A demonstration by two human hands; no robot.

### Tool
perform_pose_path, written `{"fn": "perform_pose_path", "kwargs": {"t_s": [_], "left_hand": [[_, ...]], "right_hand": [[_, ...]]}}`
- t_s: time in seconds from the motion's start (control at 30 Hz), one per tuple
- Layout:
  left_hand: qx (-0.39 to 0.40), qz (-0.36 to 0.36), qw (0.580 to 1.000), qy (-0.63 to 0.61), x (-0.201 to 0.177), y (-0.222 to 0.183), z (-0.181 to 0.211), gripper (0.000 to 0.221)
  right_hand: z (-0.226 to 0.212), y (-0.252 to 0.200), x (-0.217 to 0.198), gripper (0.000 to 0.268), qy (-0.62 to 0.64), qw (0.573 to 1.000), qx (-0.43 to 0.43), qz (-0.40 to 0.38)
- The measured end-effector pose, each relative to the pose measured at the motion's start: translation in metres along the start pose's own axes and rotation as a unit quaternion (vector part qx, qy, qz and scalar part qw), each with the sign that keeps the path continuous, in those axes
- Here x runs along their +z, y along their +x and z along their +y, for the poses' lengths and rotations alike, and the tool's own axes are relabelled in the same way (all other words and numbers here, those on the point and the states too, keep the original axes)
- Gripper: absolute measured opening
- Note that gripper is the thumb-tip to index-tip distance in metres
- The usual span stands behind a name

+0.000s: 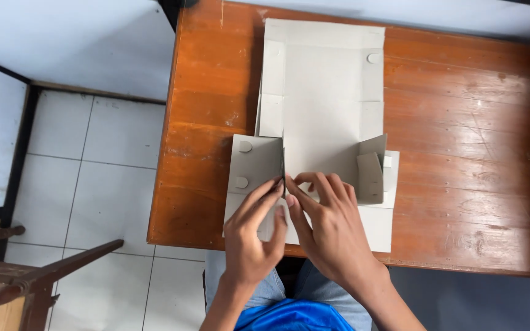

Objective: Assembling a cardboard gift box by folding a flat template and inserting a smaller product box.

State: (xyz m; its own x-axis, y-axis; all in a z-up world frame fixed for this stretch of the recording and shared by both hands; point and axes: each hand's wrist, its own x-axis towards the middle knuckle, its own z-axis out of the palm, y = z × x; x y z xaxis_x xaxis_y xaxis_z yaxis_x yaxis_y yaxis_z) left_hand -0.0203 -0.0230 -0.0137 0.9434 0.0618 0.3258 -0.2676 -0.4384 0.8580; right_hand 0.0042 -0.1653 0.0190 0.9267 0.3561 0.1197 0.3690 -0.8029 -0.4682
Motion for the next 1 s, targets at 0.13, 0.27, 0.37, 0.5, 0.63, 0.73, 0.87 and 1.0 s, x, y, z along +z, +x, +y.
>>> {"fn": "perform_pose_path", "kwargs": {"t_s": [0.13,0.27,0.37,0.5,0.63,0.73,0.87,1.0], "left_hand": [[-0.022,-0.037,0.999,0.003,-0.014,0.024,0.004,0.028],[-0.006,-0.068,0.991,0.112,-0.015,0.049,0.006,0.026],[-0.009,-0.140,0.961,0.236,-0.009,0.064,-0.005,0.044],[-0.096,-0.300,0.909,0.274,-0.006,0.087,0.000,0.037],[-0.110,-0.316,0.909,0.249,-0.003,0.090,0.000,0.035],[-0.132,-0.323,0.910,0.224,-0.008,0.091,0.005,0.032],[-0.155,-0.330,0.905,0.218,-0.013,0.094,0.013,0.029],[-0.189,-0.337,0.900,0.203,-0.012,0.094,0.009,0.029]], "right_hand": [[0.001,-0.001,-0.017,0.049,0.046,0.998,0.006,-0.043],[0.018,-0.007,-0.036,0.028,-0.039,0.989,0.026,0.141],[0.052,-0.017,-0.049,0.024,-0.074,0.971,0.122,0.190],[0.080,-0.013,-0.061,0.048,-0.027,0.963,0.266,0.035],[0.099,-0.012,-0.051,0.036,-0.055,0.957,0.283,-0.022],[0.104,-0.011,-0.048,0.032,-0.059,0.953,0.293,-0.050],[0.102,-0.008,-0.049,0.031,-0.052,0.949,0.303,-0.063],[0.104,-0.005,-0.047,0.030,-0.037,0.952,0.297,-0.071]]}}
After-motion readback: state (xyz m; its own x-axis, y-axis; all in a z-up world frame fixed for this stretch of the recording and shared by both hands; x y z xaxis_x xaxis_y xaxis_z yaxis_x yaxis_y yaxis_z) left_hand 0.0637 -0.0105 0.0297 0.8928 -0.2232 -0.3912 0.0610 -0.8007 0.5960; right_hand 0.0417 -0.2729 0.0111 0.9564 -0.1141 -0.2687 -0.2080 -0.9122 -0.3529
